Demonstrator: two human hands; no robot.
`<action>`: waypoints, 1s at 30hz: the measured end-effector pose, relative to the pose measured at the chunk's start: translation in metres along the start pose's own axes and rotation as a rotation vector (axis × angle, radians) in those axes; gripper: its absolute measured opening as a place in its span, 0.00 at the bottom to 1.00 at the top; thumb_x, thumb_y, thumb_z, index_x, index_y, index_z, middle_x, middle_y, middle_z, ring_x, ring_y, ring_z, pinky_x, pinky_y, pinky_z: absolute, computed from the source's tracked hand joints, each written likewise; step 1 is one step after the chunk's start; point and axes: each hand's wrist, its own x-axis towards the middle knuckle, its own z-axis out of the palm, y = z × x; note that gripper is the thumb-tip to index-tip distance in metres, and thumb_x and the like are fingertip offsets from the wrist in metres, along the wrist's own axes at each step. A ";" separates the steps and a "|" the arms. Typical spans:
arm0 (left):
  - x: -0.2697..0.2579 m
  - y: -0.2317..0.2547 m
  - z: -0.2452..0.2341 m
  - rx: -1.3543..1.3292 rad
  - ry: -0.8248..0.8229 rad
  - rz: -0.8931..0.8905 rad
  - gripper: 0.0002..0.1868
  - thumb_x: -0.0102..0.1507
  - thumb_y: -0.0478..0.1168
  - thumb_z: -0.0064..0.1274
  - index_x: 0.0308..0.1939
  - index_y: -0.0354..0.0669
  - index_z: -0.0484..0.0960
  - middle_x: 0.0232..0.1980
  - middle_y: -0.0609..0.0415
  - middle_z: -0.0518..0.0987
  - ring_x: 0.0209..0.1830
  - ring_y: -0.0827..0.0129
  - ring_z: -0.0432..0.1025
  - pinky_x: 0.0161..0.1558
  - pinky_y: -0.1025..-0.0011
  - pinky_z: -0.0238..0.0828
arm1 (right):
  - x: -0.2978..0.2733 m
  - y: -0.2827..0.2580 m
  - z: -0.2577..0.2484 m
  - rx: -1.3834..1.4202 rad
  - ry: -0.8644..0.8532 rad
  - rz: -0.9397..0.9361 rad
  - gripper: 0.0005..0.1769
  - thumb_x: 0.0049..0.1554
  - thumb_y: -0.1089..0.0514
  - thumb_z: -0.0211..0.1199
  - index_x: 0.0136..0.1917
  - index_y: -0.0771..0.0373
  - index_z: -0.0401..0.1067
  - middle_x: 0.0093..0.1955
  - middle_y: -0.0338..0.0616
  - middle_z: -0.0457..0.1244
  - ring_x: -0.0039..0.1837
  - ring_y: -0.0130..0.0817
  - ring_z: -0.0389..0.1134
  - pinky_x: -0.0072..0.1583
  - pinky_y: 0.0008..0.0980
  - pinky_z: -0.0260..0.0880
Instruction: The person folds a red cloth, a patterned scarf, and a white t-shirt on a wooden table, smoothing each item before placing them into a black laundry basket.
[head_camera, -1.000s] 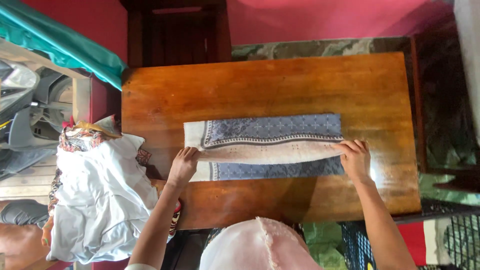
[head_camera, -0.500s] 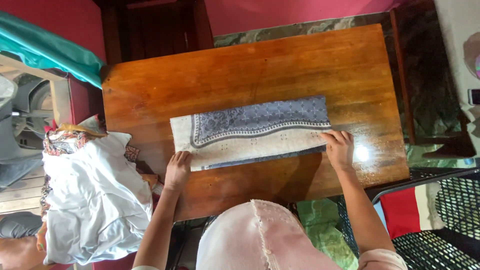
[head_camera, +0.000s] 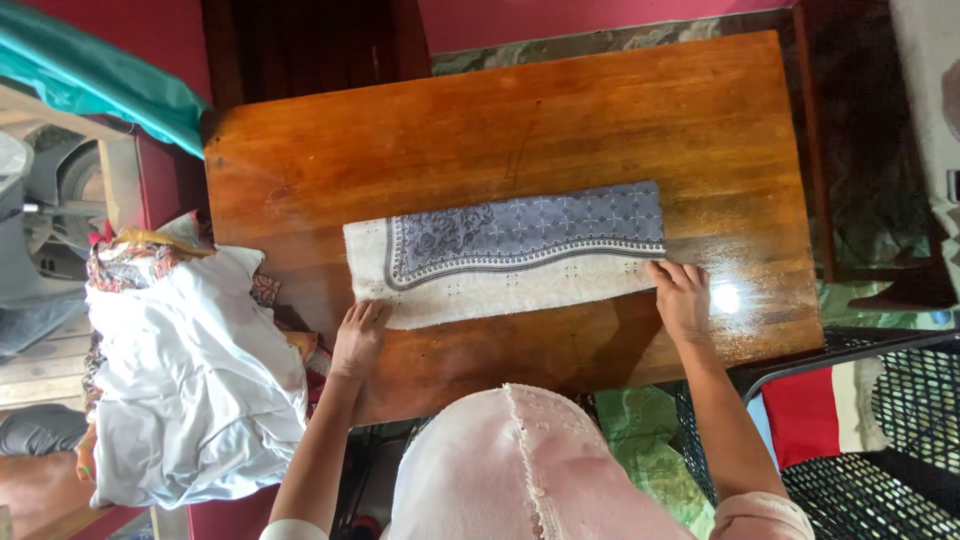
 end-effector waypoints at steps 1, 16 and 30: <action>0.002 0.003 -0.006 0.018 0.003 0.003 0.12 0.56 0.30 0.49 0.42 0.43 0.81 0.42 0.52 0.75 0.47 0.59 0.74 0.55 0.64 0.72 | 0.001 -0.002 -0.005 -0.031 -0.007 -0.016 0.19 0.55 0.61 0.64 0.57 0.42 0.79 0.54 0.34 0.68 0.55 0.35 0.68 0.60 0.37 0.67; -0.012 0.010 -0.012 0.077 0.097 -0.017 0.12 0.64 0.31 0.47 0.48 0.41 0.83 0.49 0.47 0.76 0.50 0.57 0.74 0.59 0.58 0.71 | -0.019 -0.006 -0.013 -0.136 -0.088 -0.018 0.33 0.54 0.66 0.63 0.72 0.47 0.74 0.71 0.43 0.67 0.72 0.41 0.65 0.71 0.46 0.61; 0.146 0.083 0.039 -0.157 -0.225 -0.351 0.36 0.70 0.55 0.43 0.82 0.56 0.54 0.85 0.46 0.49 0.83 0.50 0.45 0.78 0.47 0.38 | 0.069 -0.149 0.015 0.382 -0.170 0.248 0.34 0.62 0.57 0.55 0.81 0.58 0.57 0.79 0.54 0.54 0.78 0.52 0.53 0.75 0.53 0.49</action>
